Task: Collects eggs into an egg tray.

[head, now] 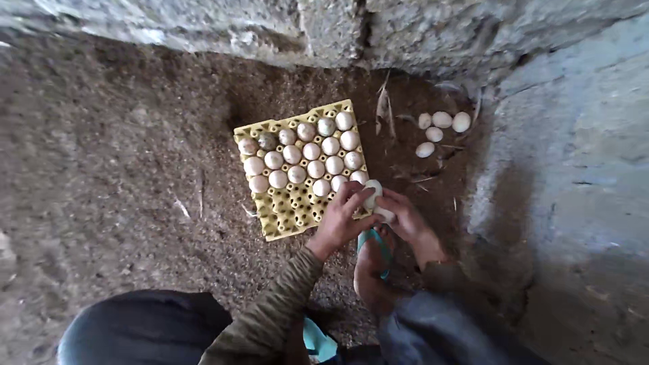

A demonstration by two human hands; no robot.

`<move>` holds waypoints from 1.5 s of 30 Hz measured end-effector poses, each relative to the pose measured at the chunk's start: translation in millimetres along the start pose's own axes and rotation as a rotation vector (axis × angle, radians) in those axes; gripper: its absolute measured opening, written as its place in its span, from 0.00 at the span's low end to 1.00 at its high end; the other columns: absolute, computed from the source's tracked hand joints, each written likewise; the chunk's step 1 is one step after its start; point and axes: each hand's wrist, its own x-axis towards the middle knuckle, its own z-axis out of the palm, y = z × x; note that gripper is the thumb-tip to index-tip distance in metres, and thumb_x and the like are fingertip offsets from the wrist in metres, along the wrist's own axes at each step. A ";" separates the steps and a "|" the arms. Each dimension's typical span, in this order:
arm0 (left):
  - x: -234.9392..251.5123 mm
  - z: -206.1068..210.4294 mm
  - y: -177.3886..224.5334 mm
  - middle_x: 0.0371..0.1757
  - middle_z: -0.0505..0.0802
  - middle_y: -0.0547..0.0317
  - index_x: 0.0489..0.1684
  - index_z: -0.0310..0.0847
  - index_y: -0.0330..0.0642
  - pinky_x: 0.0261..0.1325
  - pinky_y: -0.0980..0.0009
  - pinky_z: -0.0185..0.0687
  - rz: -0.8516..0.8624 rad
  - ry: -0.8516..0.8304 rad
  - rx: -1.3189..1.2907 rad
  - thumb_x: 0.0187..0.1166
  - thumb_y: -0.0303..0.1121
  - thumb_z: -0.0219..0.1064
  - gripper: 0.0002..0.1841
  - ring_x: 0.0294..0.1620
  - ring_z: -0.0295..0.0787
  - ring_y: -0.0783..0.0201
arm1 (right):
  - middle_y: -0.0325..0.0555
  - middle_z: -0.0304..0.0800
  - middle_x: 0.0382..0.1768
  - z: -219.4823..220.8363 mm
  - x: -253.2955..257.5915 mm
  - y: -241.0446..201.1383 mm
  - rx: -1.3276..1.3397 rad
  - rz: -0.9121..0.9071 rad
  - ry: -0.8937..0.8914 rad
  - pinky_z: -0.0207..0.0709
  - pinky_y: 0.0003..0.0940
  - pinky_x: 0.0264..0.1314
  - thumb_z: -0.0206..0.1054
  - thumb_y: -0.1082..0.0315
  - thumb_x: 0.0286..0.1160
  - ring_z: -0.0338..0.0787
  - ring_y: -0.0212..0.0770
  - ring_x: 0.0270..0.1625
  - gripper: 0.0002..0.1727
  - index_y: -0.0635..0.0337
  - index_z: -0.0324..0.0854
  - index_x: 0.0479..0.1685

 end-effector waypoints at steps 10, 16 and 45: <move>-9.5 -69.0 -29.2 0.59 0.88 0.44 0.58 0.87 0.34 0.47 0.70 0.90 0.066 -0.026 0.072 0.68 0.38 0.82 0.23 0.46 0.89 0.64 | 0.44 0.91 0.35 44.4 29.3 -8.3 -0.142 0.099 -0.260 0.84 0.26 0.31 0.65 0.55 0.83 0.88 0.32 0.28 0.18 0.61 0.85 0.57; -37.6 -96.6 -48.9 0.57 0.90 0.41 0.59 0.86 0.31 0.47 0.65 0.90 -0.050 0.041 0.236 0.68 0.36 0.80 0.24 0.46 0.91 0.59 | 0.48 0.86 0.45 64.3 34.5 -2.4 -0.449 -0.027 -0.364 0.86 0.36 0.44 0.74 0.59 0.71 0.88 0.37 0.40 0.22 0.62 0.77 0.57; -71.6 -110.0 -66.5 0.60 0.86 0.27 0.65 0.82 0.28 0.51 0.44 0.87 -0.407 0.138 0.498 0.69 0.41 0.79 0.30 0.48 0.90 0.39 | 0.52 0.93 0.50 -60.2 48.5 -26.1 -0.621 -0.257 0.555 0.88 0.40 0.51 0.53 0.70 0.90 0.93 0.42 0.45 0.16 0.63 0.81 0.65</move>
